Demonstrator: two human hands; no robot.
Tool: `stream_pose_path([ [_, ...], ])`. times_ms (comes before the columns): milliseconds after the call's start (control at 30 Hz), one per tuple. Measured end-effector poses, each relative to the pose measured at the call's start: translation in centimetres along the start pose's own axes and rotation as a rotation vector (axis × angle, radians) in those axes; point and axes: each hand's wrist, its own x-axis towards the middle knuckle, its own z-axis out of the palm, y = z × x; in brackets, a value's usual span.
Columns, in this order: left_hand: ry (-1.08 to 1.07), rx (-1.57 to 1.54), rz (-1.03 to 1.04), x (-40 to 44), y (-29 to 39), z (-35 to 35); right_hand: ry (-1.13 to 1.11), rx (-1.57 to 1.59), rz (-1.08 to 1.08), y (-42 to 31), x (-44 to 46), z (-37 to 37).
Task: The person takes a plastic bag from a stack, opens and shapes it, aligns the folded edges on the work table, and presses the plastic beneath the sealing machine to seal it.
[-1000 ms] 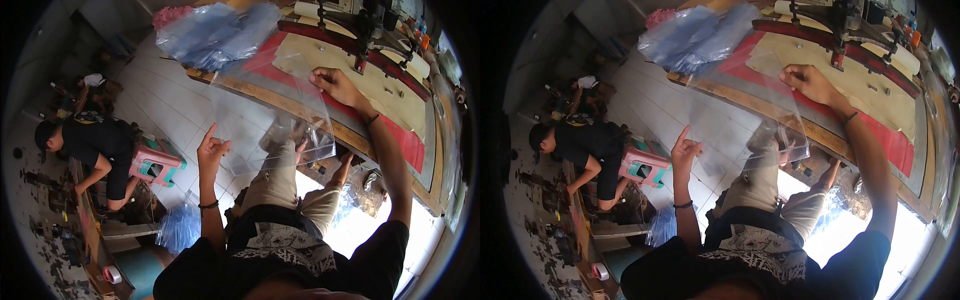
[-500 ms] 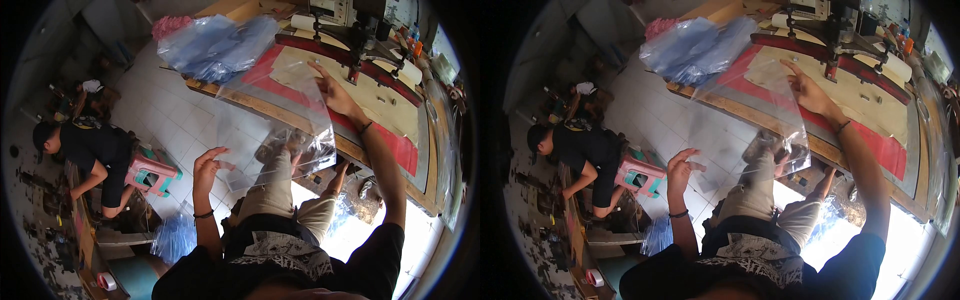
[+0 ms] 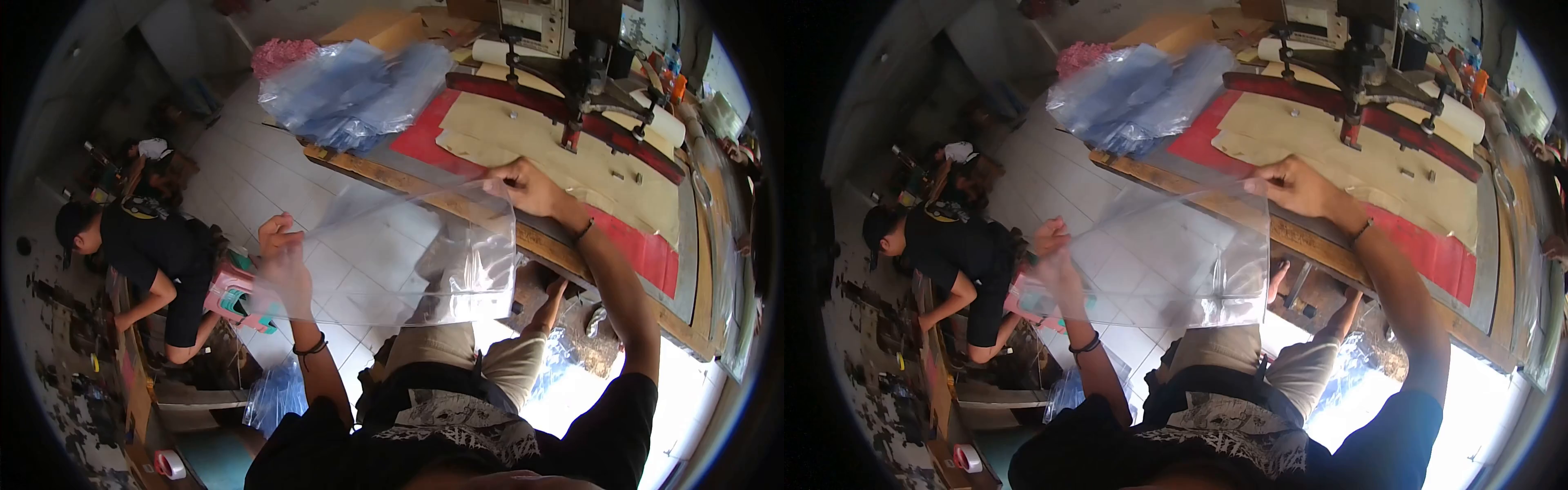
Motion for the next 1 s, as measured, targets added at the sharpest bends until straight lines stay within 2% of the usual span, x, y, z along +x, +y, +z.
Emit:
stream_pose_path([
  [67, 0.025, -0.115, -0.018, 2.1, 2.2, -0.1, -0.109, 0.069, 0.138, -0.6, 0.1, 0.4],
  [167, 0.236, -0.367, -0.405, 3.2, 3.8, -0.6, -0.185, 0.019, 0.191, -1.2, 0.1, 0.9],
  [200, 0.239, -0.346, -0.293, 3.8, 4.6, 0.3, -0.155, 0.021, 0.158, -1.0, 0.0, 1.2],
  [300, 0.181, -0.42, -0.353, 5.1, 7.3, 0.4, -0.112, 0.016, 0.117, -1.2, -0.3, 1.1],
  [500, 0.161, -0.448, -0.542, 4.4, 6.0, -1.9, -0.187, 0.082, 0.096, -1.8, 0.1, 0.7],
  [600, 0.053, -0.234, -0.566, 4.6, 6.2, -3.1, -0.136, 0.062, 0.136, -2.2, 0.0, 0.3],
  [700, -0.068, -0.001, -0.477, 5.6, 7.2, -5.7, -0.142, 0.073, 0.253, -1.4, -0.2, -0.3],
  [800, -0.075, 0.065, -0.396, 5.8, 7.6, -7.8, -0.114, 0.062, 0.218, -1.5, -0.1, 0.2],
  [933, -0.136, 0.125, -0.481, 4.9, 7.8, -10.7, -0.117, 0.048, 0.197, -1.4, -0.1, 0.6],
  [1000, -0.145, 0.124, -0.447, 4.7, 8.2, -11.6, -0.095, 0.027, 0.165, -1.4, 0.1, 0.9],
])
